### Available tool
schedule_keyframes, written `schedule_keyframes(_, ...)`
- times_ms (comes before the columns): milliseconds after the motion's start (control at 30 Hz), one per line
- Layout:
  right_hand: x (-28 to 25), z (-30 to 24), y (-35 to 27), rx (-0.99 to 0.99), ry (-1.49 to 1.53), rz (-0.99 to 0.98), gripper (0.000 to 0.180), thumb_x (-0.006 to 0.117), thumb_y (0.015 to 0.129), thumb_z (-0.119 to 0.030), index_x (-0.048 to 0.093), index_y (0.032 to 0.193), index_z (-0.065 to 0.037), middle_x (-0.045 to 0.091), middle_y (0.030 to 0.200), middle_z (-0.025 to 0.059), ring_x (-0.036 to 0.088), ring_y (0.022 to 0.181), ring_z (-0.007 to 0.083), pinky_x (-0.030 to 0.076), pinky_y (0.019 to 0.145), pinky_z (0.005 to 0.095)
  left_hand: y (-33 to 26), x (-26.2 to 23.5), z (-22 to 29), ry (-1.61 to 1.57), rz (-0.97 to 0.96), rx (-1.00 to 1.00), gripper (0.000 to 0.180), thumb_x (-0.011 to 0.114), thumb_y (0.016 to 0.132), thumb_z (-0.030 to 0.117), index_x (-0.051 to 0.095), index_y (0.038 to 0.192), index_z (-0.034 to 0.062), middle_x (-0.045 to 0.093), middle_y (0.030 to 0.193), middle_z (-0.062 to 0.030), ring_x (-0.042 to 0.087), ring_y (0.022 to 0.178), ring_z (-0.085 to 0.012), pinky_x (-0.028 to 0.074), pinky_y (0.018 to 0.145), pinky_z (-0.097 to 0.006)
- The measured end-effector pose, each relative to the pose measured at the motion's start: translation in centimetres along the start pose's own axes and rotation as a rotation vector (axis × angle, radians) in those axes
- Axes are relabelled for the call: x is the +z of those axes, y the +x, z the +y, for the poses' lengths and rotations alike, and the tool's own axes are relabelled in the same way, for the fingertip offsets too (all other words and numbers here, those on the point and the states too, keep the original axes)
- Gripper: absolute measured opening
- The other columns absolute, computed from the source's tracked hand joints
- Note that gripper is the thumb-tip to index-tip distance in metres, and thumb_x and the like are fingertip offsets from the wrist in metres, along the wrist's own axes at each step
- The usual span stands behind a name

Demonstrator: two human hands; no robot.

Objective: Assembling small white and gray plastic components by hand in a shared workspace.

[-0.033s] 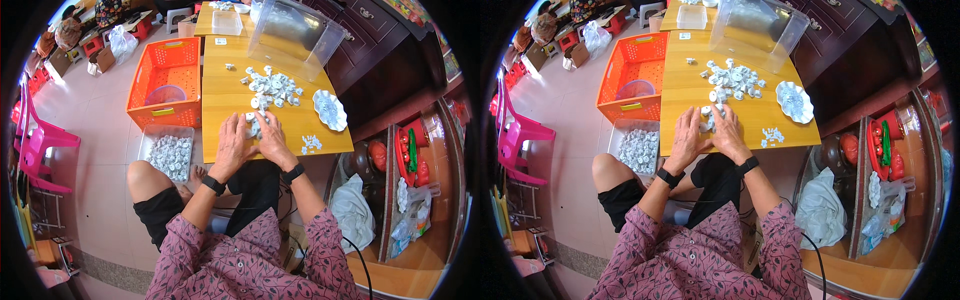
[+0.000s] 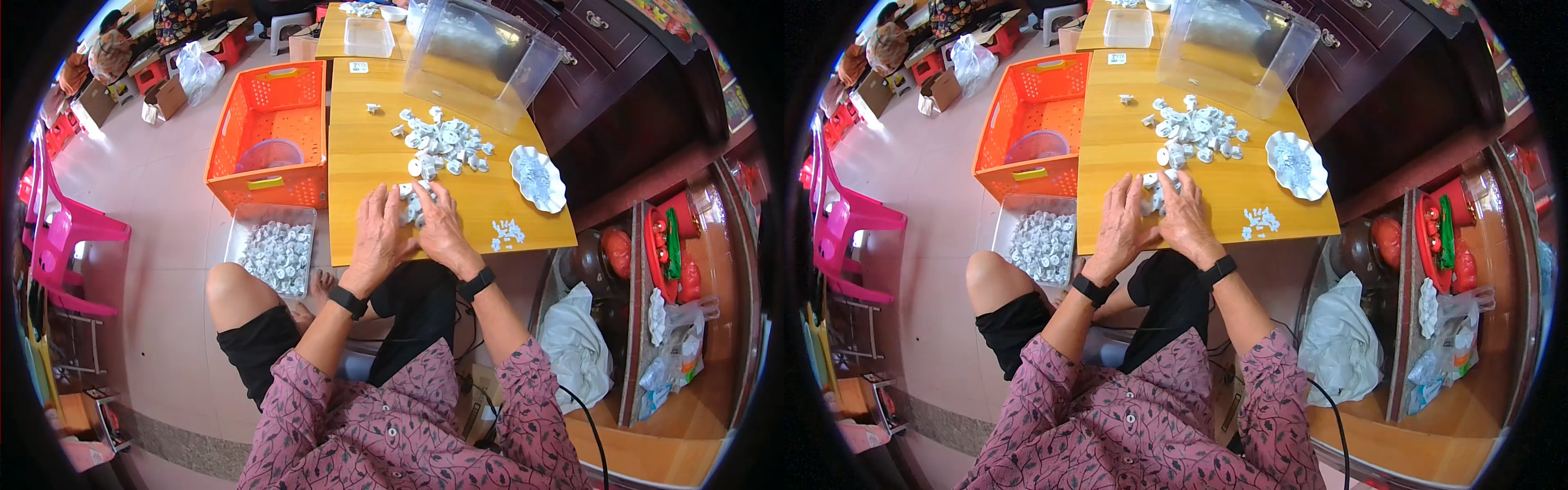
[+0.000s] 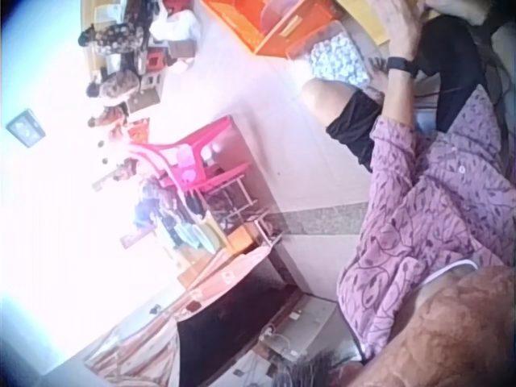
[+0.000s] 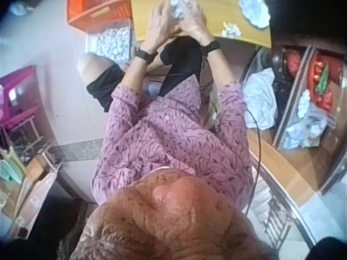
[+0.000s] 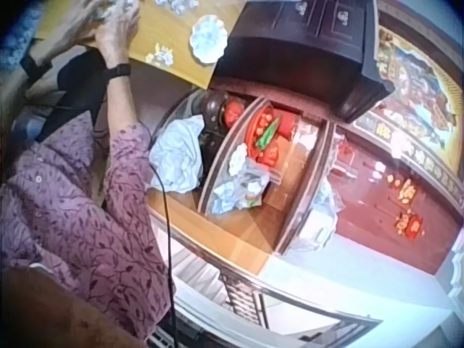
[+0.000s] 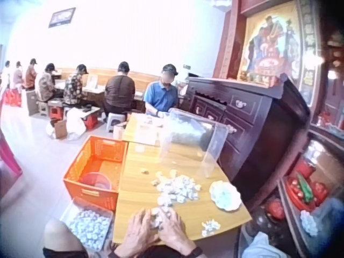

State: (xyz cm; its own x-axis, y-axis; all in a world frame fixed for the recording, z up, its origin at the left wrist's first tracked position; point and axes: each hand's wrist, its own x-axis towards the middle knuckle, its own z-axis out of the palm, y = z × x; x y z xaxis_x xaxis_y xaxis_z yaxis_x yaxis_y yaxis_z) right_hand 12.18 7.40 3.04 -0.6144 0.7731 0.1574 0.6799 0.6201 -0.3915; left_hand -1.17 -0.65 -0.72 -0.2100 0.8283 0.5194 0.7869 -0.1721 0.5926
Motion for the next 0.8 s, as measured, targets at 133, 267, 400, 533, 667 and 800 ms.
schedule_keyframes(133,0.9,-1.0,-0.1,-0.05,0.205,0.072,0.07,0.05,0.073,0.006,0.046,0.142,-0.002,0.042,0.141,0.0271,0.041,0.131,0.0478,0.036,0.112,0.0496,-0.1,0.2,-0.3,0.001,0.028,0.039,0.088,0.08,0.07,0.009,0.036,0.145,-0.0049,0.041,0.143,-0.0299,0.04,0.131,-0.047,0.033,0.113,-0.051)
schedule_keyframes(267,1.2,-1.7,-0.2,-0.095,0.31,0.125,0.067,0.049,0.075,0.005,0.045,0.141,0.001,0.043,0.142,0.0269,0.044,0.132,0.0443,0.037,0.112,0.0457,0.0,0.4,-0.4,-0.027,0.032,0.046,0.087,0.079,0.07,0.008,0.036,0.145,-0.0053,0.041,0.142,-0.0296,0.042,0.129,-0.0464,0.034,0.111,-0.051)
schedule_keyframes(400,1.3,-1.0,-0.9,-0.139,0.312,0.211,0.065,0.051,0.076,0.004,0.046,0.141,0.001,0.045,0.141,0.0254,0.045,0.131,0.0428,0.039,0.111,0.0451,0.1,0.7,-0.6,0.005,0.057,0.056,0.093,0.083,0.069,0.015,0.035,0.145,-0.006,0.042,0.141,-0.0293,0.043,0.128,-0.0454,0.036,0.109,-0.05)
schedule_keyframes(533,-0.3,0.7,-3.6,-0.109,0.194,0.388,0.054,0.054,0.079,0.005,0.053,0.132,0.001,0.054,0.132,0.0224,0.05,0.125,0.0402,0.041,0.108,0.0443,-0.1,0.3,-0.6,-0.023,0.061,0.012,0.101,0.09,0.065,0.022,0.034,0.145,-0.006,0.042,0.141,-0.0293,0.044,0.126,-0.0452,0.036,0.108,-0.05)
schedule_keyframes(667,-1.5,4.7,-7.5,0.025,0.036,0.525,0.039,0.055,0.08,0.006,0.059,0.118,0.002,0.058,0.119,0.0192,0.053,0.116,0.0372,0.041,0.101,0.0472,-0.1,0.4,-0.4,-0.07,0.074,-0.003,0.104,0.091,0.062,0.021,0.035,0.145,-0.0056,0.042,0.141,-0.0294,0.044,0.125,-0.0452,0.037,0.107,-0.05)
schedule_keyframes(800,-1.7,7.7,-10.4,0.13,-0.145,0.576,0.033,0.058,0.081,0.003,0.061,0.113,0.0,0.059,0.117,0.0157,0.054,0.113,0.0349,0.043,0.097,0.046,-0.3,0.1,-0.3,-0.05,0.074,-0.02,0.103,0.092,0.062,0.02,0.036,0.145,-0.004,0.043,0.141,-0.0275,0.044,0.127,-0.0433,0.038,0.108,-0.048)
